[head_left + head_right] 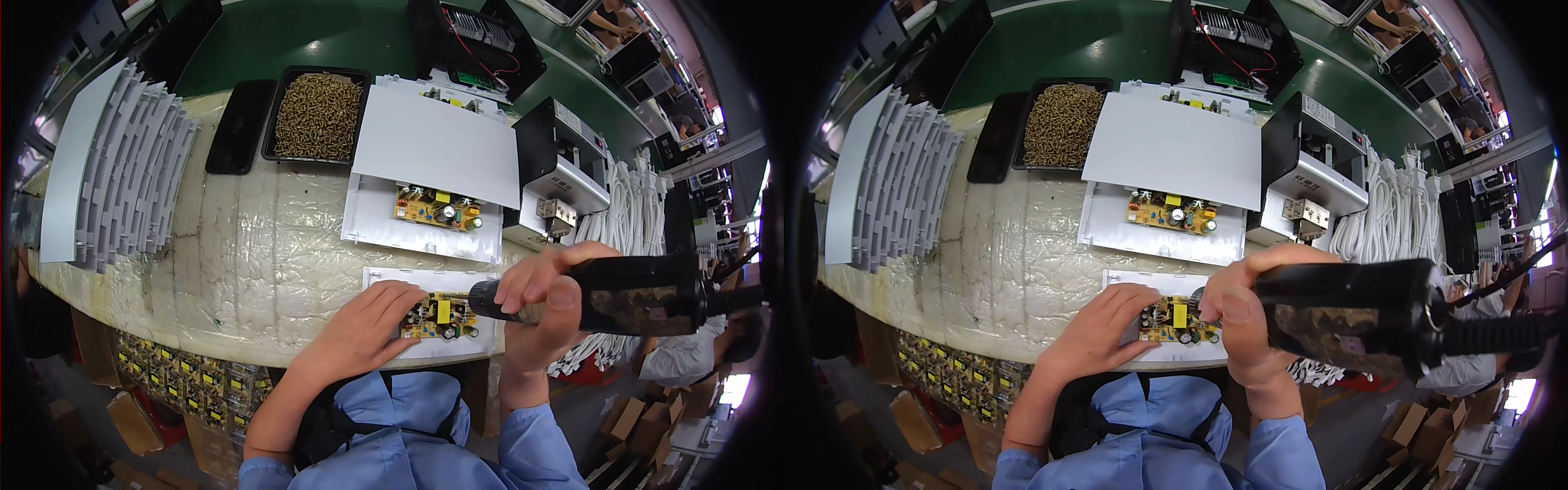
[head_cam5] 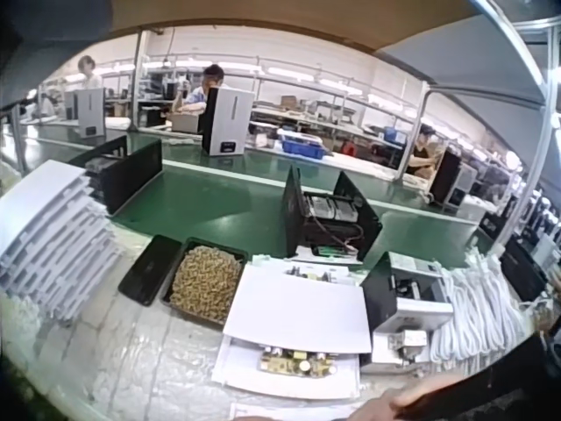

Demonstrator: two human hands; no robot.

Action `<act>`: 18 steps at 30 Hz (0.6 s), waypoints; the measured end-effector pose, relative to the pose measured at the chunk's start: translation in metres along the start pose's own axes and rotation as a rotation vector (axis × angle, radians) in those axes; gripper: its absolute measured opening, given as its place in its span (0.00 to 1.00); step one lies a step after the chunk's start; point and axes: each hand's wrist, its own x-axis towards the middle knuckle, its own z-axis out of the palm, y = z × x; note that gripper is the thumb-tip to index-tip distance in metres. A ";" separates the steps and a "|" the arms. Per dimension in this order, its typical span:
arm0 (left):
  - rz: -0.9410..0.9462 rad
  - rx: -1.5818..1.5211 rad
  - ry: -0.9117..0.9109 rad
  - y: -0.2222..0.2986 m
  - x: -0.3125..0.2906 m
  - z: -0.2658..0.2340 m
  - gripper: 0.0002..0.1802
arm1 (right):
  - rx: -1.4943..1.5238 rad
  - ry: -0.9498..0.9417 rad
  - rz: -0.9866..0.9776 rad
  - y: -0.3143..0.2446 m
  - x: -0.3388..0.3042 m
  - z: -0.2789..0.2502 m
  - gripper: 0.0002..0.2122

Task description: Assembling electronic circuit boards by installing components and securing screws using an electric screwdriver.

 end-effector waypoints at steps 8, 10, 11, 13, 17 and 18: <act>0.016 0.019 0.013 -0.001 0.000 0.001 0.32 | -0.022 -0.076 -0.124 0.005 0.007 -0.005 0.16; 0.019 0.012 0.013 -0.001 0.000 0.001 0.32 | -0.028 -0.088 -0.130 0.005 0.008 -0.004 0.16; 0.025 0.016 0.013 -0.001 0.000 0.001 0.32 | -0.023 -0.076 -0.136 0.005 0.008 -0.002 0.16; 0.030 0.017 0.012 -0.002 0.001 0.001 0.32 | -0.021 -0.064 -0.140 0.005 0.008 -0.001 0.16; 0.038 0.023 0.017 -0.002 0.000 0.001 0.33 | -0.031 -0.071 -0.141 0.006 0.007 0.001 0.16; 0.037 0.026 0.013 -0.002 0.000 0.001 0.33 | -0.056 -0.077 -0.147 0.006 0.007 0.002 0.16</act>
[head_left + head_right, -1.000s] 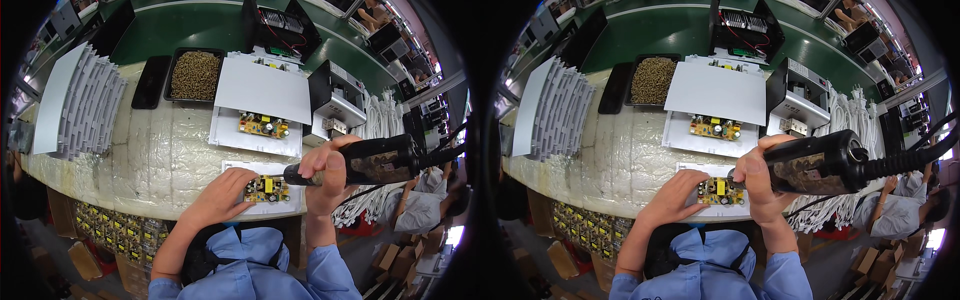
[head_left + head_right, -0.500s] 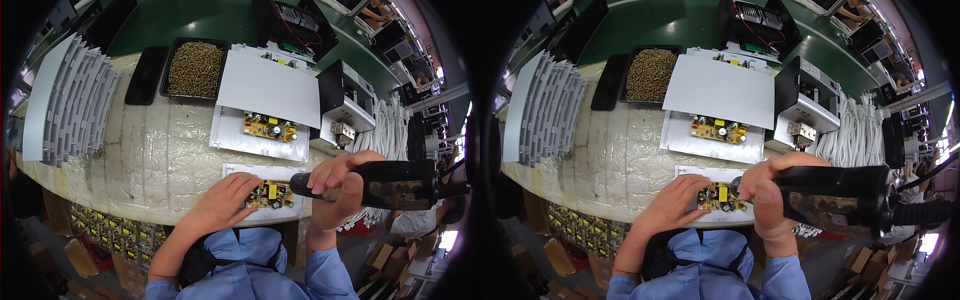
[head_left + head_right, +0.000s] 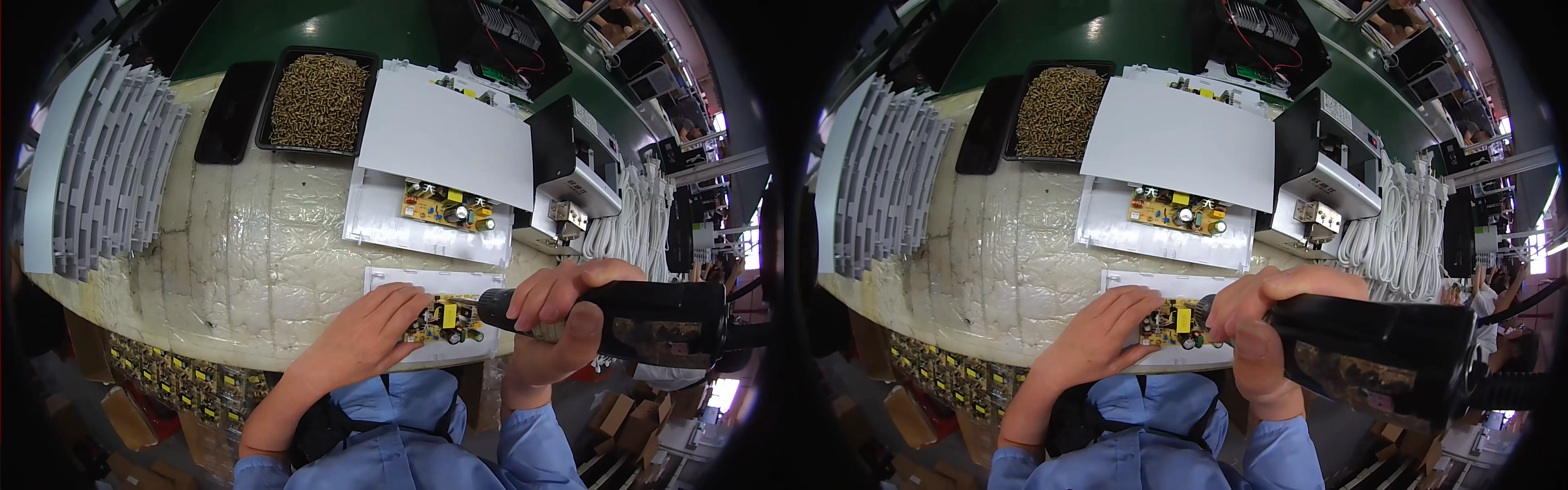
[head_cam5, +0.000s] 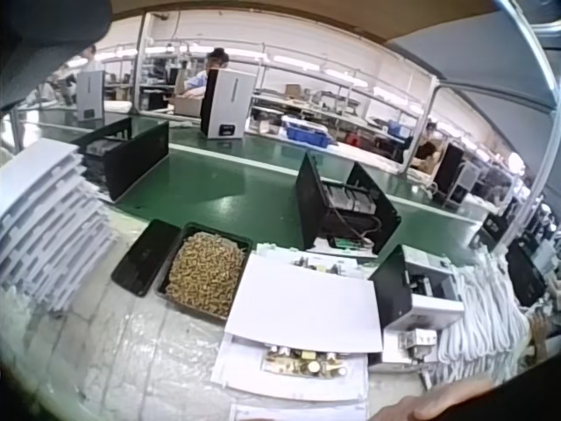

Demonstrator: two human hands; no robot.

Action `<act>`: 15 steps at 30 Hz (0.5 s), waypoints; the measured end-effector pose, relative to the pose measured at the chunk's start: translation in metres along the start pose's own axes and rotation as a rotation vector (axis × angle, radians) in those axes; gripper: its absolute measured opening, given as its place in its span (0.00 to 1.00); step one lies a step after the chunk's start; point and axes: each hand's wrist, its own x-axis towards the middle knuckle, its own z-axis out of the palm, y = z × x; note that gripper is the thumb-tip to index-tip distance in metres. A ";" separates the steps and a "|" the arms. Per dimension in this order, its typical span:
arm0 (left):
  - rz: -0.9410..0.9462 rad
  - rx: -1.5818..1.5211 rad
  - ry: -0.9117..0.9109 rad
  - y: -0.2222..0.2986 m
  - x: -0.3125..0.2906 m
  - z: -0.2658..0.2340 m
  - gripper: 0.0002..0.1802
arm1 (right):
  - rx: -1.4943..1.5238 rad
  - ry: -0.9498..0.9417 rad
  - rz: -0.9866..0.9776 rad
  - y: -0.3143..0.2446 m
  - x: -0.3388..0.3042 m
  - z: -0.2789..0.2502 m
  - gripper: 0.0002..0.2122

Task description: Assembling electronic circuit boards by installing components and securing screws using an electric screwdriver.

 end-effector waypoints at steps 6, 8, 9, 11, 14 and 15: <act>-0.016 -0.021 -0.005 0.001 0.000 -0.001 0.34 | 0.090 -0.042 -0.012 0.004 -0.001 -0.001 0.16; -0.011 -0.026 -0.003 0.000 0.000 0.000 0.34 | 0.135 -0.053 -0.010 0.004 -0.001 -0.001 0.16; -0.006 -0.030 -0.003 0.000 0.000 0.000 0.34 | 0.121 -0.063 -0.016 0.004 -0.002 -0.001 0.15; -0.011 -0.027 -0.003 0.000 0.000 0.000 0.35 | 0.108 -0.075 -0.022 0.005 -0.002 -0.001 0.15; -0.020 -0.027 -0.003 0.000 -0.001 0.000 0.35 | 0.132 -0.114 -0.023 0.006 -0.001 -0.003 0.14; -0.024 -0.028 -0.004 0.000 -0.002 0.000 0.35 | 0.141 -0.130 -0.030 0.007 -0.001 -0.003 0.15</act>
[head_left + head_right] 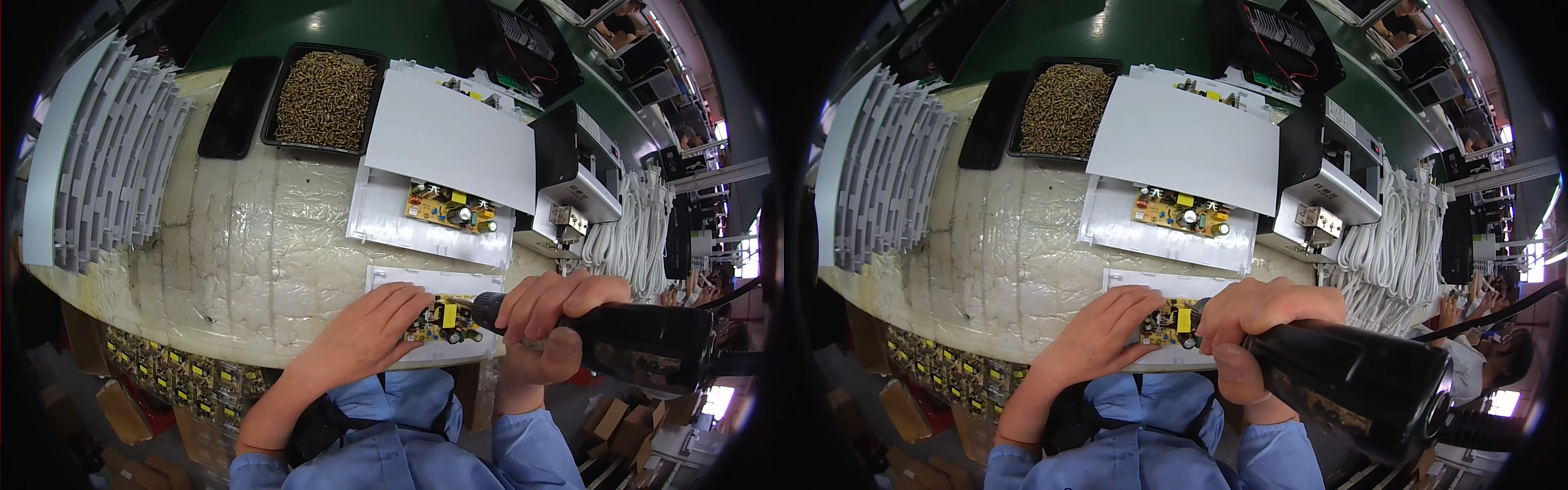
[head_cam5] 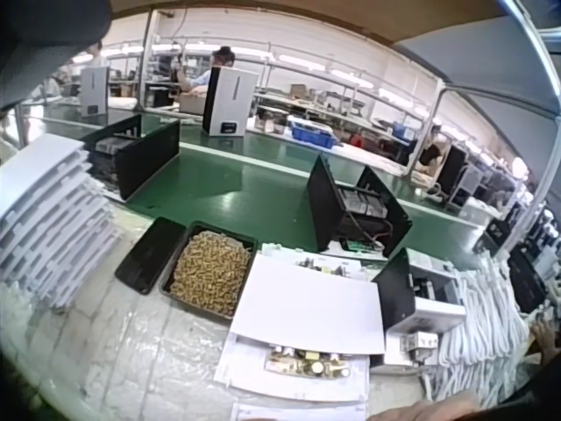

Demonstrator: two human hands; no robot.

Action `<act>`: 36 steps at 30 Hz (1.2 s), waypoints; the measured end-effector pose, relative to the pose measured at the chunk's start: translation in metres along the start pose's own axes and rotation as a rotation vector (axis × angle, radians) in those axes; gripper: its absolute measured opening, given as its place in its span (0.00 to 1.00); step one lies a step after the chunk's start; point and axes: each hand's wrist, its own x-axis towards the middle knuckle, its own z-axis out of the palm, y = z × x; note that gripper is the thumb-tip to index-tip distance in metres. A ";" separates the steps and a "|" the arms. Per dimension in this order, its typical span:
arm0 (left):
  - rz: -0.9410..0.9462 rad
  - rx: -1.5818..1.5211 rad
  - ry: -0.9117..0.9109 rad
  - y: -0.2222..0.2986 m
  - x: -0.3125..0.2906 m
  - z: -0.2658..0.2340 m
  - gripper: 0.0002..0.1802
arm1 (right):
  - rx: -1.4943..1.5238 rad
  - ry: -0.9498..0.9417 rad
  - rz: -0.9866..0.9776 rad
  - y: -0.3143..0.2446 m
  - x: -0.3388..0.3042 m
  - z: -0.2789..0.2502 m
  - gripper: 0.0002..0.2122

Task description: Assembling electronic circuit boards by installing components and securing screws using an electric screwdriver.

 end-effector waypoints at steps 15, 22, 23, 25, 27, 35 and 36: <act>0.000 0.019 -0.035 0.001 0.002 -0.003 0.31 | 0.348 -0.371 -0.030 0.013 0.014 -0.027 0.15; -0.008 0.008 -0.042 0.002 0.002 -0.003 0.31 | 0.479 -0.501 0.065 0.011 0.023 -0.032 0.16; -0.004 0.011 -0.040 0.002 0.002 -0.003 0.31 | 0.478 -0.503 0.069 0.012 0.026 -0.031 0.16; -0.002 0.009 -0.036 0.000 0.001 -0.003 0.31 | 0.516 -0.569 0.095 0.014 0.029 -0.030 0.14; -0.017 -0.013 -0.004 0.000 0.001 -0.001 0.36 | 0.553 -0.536 0.092 0.017 0.026 -0.032 0.13; -0.002 -0.027 0.036 -0.002 0.000 0.004 0.35 | 0.482 -0.748 -0.012 0.019 0.037 -0.033 0.14; -0.005 -0.030 0.034 -0.003 0.000 0.004 0.35 | 0.482 -0.748 -0.011 0.019 0.037 -0.033 0.14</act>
